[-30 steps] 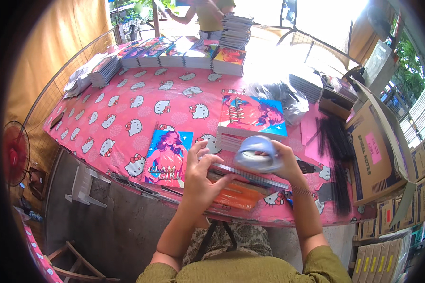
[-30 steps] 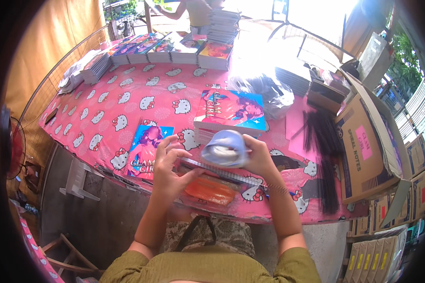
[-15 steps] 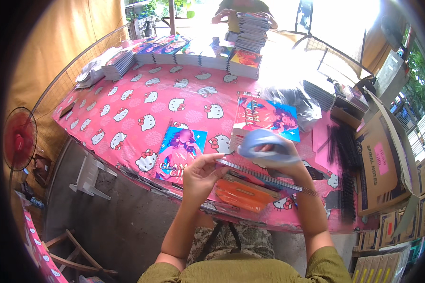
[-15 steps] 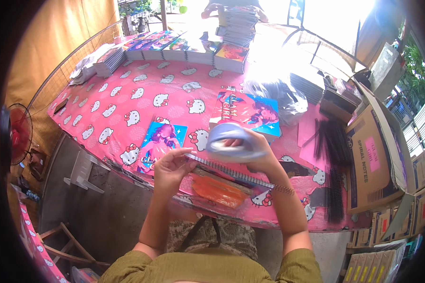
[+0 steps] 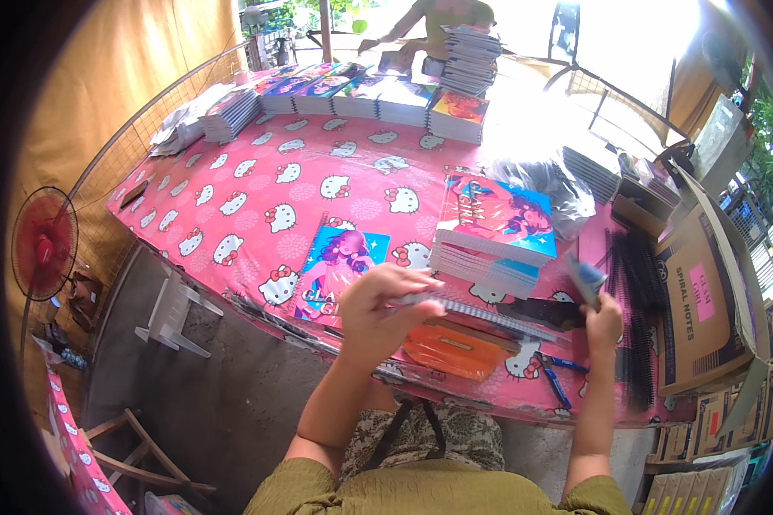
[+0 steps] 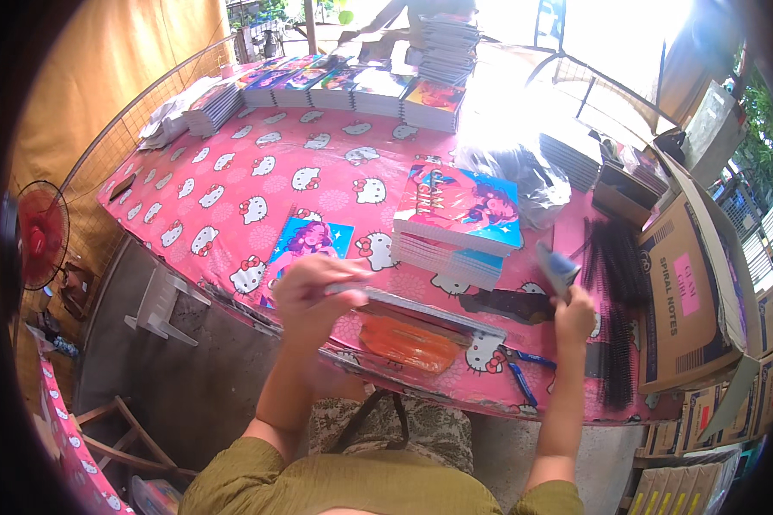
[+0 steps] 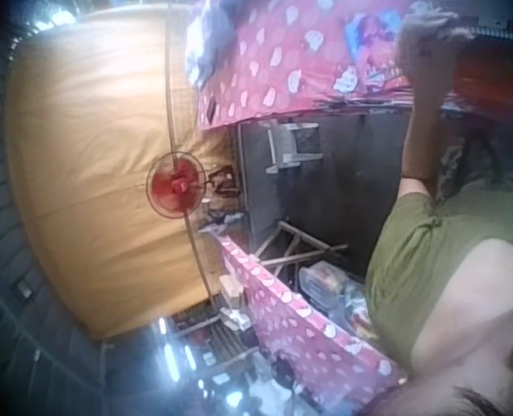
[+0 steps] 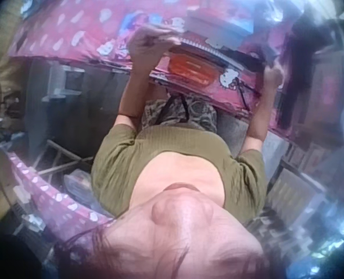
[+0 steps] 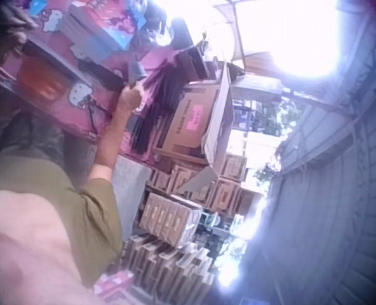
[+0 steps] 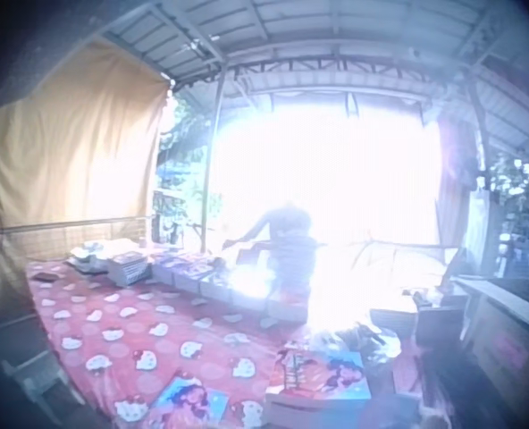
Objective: The person inserts a black plastic spiral spine into the punched holes of several notebooks by hand, turning the spine to thread it through the pages.
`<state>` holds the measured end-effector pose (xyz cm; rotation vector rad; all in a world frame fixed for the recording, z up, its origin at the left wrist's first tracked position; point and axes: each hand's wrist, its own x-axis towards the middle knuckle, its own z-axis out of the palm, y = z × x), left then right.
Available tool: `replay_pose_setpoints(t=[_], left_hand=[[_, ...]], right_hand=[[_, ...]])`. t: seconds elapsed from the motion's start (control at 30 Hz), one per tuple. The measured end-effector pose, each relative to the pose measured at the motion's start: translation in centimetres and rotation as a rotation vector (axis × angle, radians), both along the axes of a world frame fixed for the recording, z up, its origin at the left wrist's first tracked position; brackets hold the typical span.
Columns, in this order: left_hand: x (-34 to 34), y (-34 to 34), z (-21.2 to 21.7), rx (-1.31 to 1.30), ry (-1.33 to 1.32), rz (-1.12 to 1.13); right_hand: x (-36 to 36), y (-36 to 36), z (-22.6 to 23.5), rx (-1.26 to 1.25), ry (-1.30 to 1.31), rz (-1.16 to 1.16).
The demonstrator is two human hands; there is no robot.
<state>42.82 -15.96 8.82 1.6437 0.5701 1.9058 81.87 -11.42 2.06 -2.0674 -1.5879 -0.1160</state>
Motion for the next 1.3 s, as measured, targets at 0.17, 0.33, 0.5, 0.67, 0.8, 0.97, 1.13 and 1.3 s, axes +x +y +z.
replay_pose_setpoints(t=[0.17,0.33,0.5,0.67,0.8,0.97,1.13,1.3], left_hand=[[-1.0,-7.3,5.0,0.585,-0.012,0.469],[2.0,-7.7,0.4,0.046,0.6,0.148],[4.8,-7.5,-2.4,-0.048,0.477,0.205],[5.5,-7.1,-2.2,0.019,0.529,0.284],[5.4,-7.1,-1.6,0.023,0.523,0.289],[5.1,-7.0,-1.7,0.035,0.485,0.268],[4.6,-7.1,-1.6,0.056,0.51,0.252],[3.7,-6.4,-1.4,0.099,0.487,0.258]], right_hand=[[-0.2,-6.0,-2.3,0.137,-0.27,0.205],[-3.2,-12.3,-3.1,-0.132,-0.169,0.432],[-5.5,-13.1,-0.2,-0.094,0.349,0.454],[-12.9,-14.4,6.3,0.067,0.375,0.877],[-13.7,-14.7,6.1,-0.015,0.437,0.873],[-13.8,-14.3,6.8,0.064,0.394,0.891],[-13.4,-13.7,6.1,-0.434,1.064,0.879],[-12.9,-13.0,4.4,-0.899,1.864,0.836]])
